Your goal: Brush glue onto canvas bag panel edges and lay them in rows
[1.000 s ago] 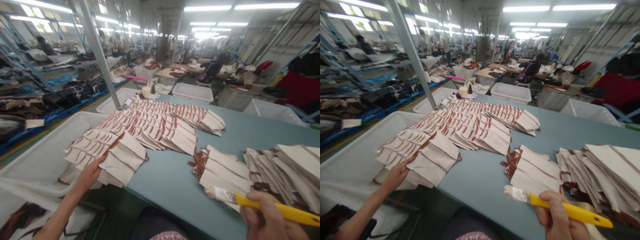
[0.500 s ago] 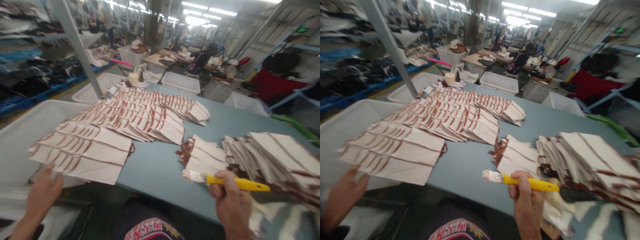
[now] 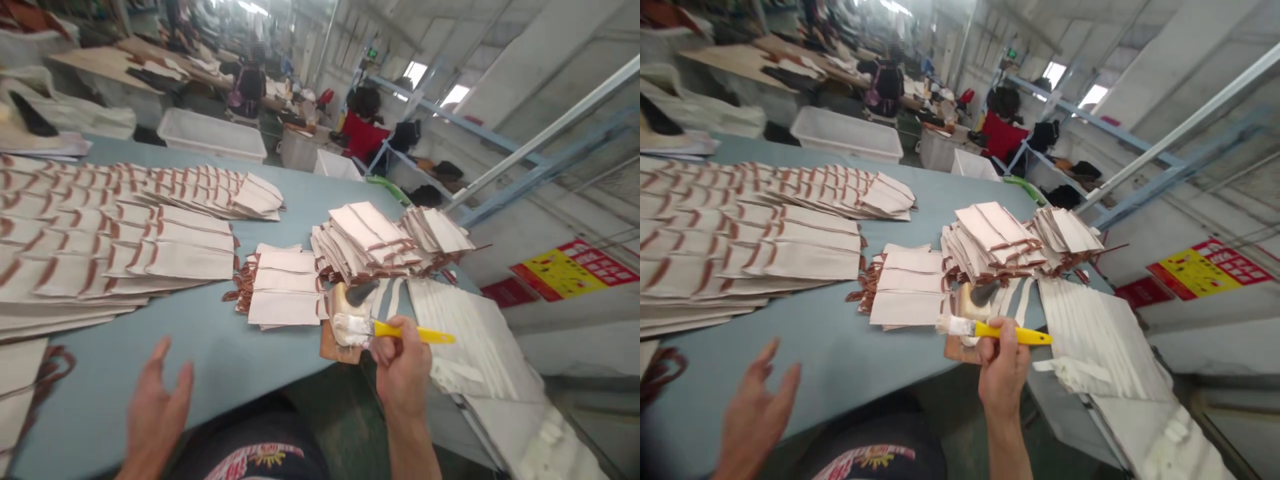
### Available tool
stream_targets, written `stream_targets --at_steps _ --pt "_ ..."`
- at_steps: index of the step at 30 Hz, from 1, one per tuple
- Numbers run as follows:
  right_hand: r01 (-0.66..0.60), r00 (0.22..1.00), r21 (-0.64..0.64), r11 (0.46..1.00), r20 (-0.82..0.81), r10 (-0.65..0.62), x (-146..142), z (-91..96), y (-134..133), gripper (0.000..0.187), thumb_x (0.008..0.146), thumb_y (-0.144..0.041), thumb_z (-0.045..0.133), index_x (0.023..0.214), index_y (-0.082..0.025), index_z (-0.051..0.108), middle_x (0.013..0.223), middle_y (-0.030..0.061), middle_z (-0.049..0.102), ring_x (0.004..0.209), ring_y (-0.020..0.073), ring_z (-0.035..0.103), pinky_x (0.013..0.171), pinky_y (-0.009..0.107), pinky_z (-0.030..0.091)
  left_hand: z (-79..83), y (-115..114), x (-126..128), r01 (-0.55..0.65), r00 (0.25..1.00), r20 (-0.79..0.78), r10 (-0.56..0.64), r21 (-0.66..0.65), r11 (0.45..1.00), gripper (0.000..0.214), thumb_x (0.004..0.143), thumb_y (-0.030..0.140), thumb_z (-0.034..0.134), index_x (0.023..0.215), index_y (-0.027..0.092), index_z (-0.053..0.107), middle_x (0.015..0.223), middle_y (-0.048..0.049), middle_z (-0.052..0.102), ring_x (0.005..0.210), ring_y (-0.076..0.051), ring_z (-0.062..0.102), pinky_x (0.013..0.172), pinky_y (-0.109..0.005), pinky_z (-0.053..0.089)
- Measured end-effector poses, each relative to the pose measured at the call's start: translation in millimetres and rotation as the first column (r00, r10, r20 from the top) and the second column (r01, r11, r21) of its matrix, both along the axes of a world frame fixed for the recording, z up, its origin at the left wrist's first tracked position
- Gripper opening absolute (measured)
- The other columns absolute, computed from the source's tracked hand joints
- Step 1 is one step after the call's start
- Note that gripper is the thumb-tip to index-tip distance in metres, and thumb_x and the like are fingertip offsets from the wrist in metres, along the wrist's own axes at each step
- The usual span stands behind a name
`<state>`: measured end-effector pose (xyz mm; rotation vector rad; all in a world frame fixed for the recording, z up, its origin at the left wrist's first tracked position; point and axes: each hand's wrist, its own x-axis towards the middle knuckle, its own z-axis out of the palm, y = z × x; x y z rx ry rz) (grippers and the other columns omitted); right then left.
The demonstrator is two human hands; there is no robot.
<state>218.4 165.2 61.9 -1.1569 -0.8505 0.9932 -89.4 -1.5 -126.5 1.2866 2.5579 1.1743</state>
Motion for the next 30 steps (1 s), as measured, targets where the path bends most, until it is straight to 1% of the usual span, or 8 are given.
stream_targets --at_steps 3,7,10,13,19,24,27,30 --pt "0.047 0.998 -0.021 0.999 0.034 -0.046 26.8 -7.9 -0.6 0.05 0.089 -0.071 0.079 0.085 -0.023 0.066 0.046 -0.0138 0.039 0.04 0.009 0.036 0.044 0.021 0.033 -11.7 82.2 36.5 0.239 0.969 -0.06 -0.239 0.006 0.971 0.055 0.113 0.048 0.052 0.159 0.018 0.056 0.152 -0.0238 0.071 0.145 -0.044 0.068 0.12 -0.066 0.058" --pt "0.113 0.992 -0.08 0.99 0.071 -0.107 59.0 -13.1 -2.3 0.053 0.087 -0.074 0.08 0.084 -0.023 0.066 0.046 -0.013 0.039 0.039 0.0093 0.036 0.043 0.021 0.032 -13.6 178.1 76.6 0.538 0.836 -0.105 -0.539 -0.036 0.842 0.046 0.108 0.042 0.073 0.148 0.021 0.067 0.154 -0.0145 0.071 0.141 -0.035 0.069 0.118 -0.063 0.059" --pt "0.171 0.982 -0.131 0.977 0.106 -0.157 79.3 -16.1 -5.7 0.052 0.089 -0.072 0.079 0.082 -0.023 0.064 0.046 -0.0127 0.039 0.039 0.0102 0.038 0.044 0.021 0.032 -10.2 231.8 100.5 0.638 0.756 -0.109 -0.645 -0.099 0.764 0.043 0.107 0.041 0.077 0.145 0.022 0.07 0.153 -0.0131 0.07 0.134 -0.033 0.072 0.112 -0.059 0.062" --pt "0.192 0.974 -0.166 0.967 0.152 -0.167 95.8 -22.2 -10.4 0.052 0.091 -0.074 0.078 0.085 -0.024 0.064 0.047 -0.0119 0.041 0.041 0.0114 0.041 0.044 0.022 0.034 -10.0 266.9 116.6 0.684 0.704 -0.09 -0.704 -0.181 0.707 0.041 0.107 0.041 0.078 0.141 0.021 0.071 0.146 -0.0122 0.073 0.127 -0.031 0.074 0.107 -0.056 0.065" --pt "0.134 0.97 -0.172 0.976 0.226 -0.093 114.1 -34.4 -11.5 0.059 0.094 -0.08 0.073 0.087 -0.022 0.067 0.049 -0.01 0.043 0.043 0.0117 0.042 0.044 0.023 0.033 -15.8 295.8 122.9 0.677 0.71 0.002 -0.704 -0.275 0.683 0.041 0.106 0.042 0.078 0.139 0.02 0.072 0.142 -0.0117 0.074 0.121 -0.03 0.076 0.103 -0.054 0.066" --pt "0.088 0.975 -0.154 0.984 0.216 -0.053 101.5 -36.9 -0.9 0.061 0.093 -0.081 0.074 0.085 -0.021 0.068 0.048 -0.01 0.043 0.042 0.0102 0.038 0.041 0.021 0.03 -4.3 301.6 98.2 0.678 0.735 0.132 -0.665 -0.191 0.71 0.036 0.106 0.042 0.078 0.134 0.019 0.073 0.135 -0.0103 0.077 0.114 -0.027 0.077 0.099 -0.051 0.068" --pt "0.068 0.979 -0.089 0.994 0.197 -0.049 83.9 -37.3 4.7 0.055 0.099 -0.075 0.072 0.088 -0.022 0.068 0.049 -0.0095 0.047 0.041 0.0103 0.04 0.04 0.02 0.031 18.0 284.9 72.0 0.61 0.782 0.211 -0.587 -0.063 0.79 0.032 0.108 0.045 0.076 0.127 0.019 0.075 0.125 -0.0085 0.078 0.108 -0.025 0.077 0.096 -0.049 0.067" --pt "0.002 0.969 0.048 0.999 0.246 -0.014 64.1 -36.9 7.5 0.044 0.107 -0.066 0.066 0.097 -0.023 0.07 0.051 -0.0076 0.057 0.04 0.0113 0.046 0.04 0.02 0.036 49.4 244.2 49.8 0.483 0.825 0.292 -0.484 0.08 0.872 0.037 0.11 0.055 0.066 0.118 0.019 0.073 0.112 -0.0063 0.078 0.098 -0.023 0.076 0.088 -0.042 0.065"
